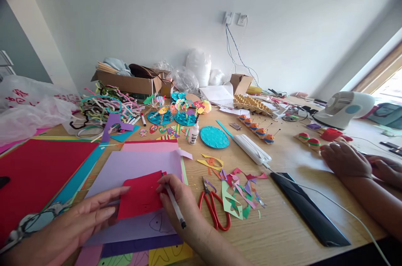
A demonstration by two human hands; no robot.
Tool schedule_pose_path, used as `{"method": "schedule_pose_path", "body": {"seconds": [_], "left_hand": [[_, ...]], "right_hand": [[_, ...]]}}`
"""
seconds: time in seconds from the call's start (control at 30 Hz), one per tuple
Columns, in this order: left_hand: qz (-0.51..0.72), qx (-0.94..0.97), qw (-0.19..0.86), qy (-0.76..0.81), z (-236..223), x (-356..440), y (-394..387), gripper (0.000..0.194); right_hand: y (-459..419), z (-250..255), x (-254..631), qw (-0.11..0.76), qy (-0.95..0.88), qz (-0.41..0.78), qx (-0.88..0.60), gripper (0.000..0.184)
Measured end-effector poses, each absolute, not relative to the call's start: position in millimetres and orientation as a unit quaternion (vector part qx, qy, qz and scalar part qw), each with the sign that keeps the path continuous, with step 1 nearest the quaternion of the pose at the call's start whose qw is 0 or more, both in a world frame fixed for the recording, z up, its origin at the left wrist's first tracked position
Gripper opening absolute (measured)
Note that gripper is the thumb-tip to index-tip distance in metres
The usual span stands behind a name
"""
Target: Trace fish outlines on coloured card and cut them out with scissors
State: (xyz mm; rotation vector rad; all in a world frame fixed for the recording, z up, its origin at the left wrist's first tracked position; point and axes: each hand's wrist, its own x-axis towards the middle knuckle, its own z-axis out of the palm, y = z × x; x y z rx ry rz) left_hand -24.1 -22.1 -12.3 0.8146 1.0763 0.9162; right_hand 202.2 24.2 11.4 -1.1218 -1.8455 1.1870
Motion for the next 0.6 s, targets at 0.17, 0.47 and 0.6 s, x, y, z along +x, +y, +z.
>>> {"method": "schedule_pose_path", "body": {"seconds": [0.17,0.47,0.6], "left_hand": [[0.357,0.428,0.648,0.519,6.9,-30.1,0.2,0.067],[0.285,0.582,0.542,0.535,18.8,-34.4,28.9,0.049],[0.232,0.700,0.415,0.534,12.8,-39.6,46.7,0.040]], "right_hand": [[32.4,7.0,198.8,0.325,-0.752,0.377,-0.432,0.025],[44.2,4.1,196.7,0.282,-0.797,0.331,-0.419,0.029],[49.3,2.8,198.1,0.258,-0.814,0.309,-0.418,0.028]]}}
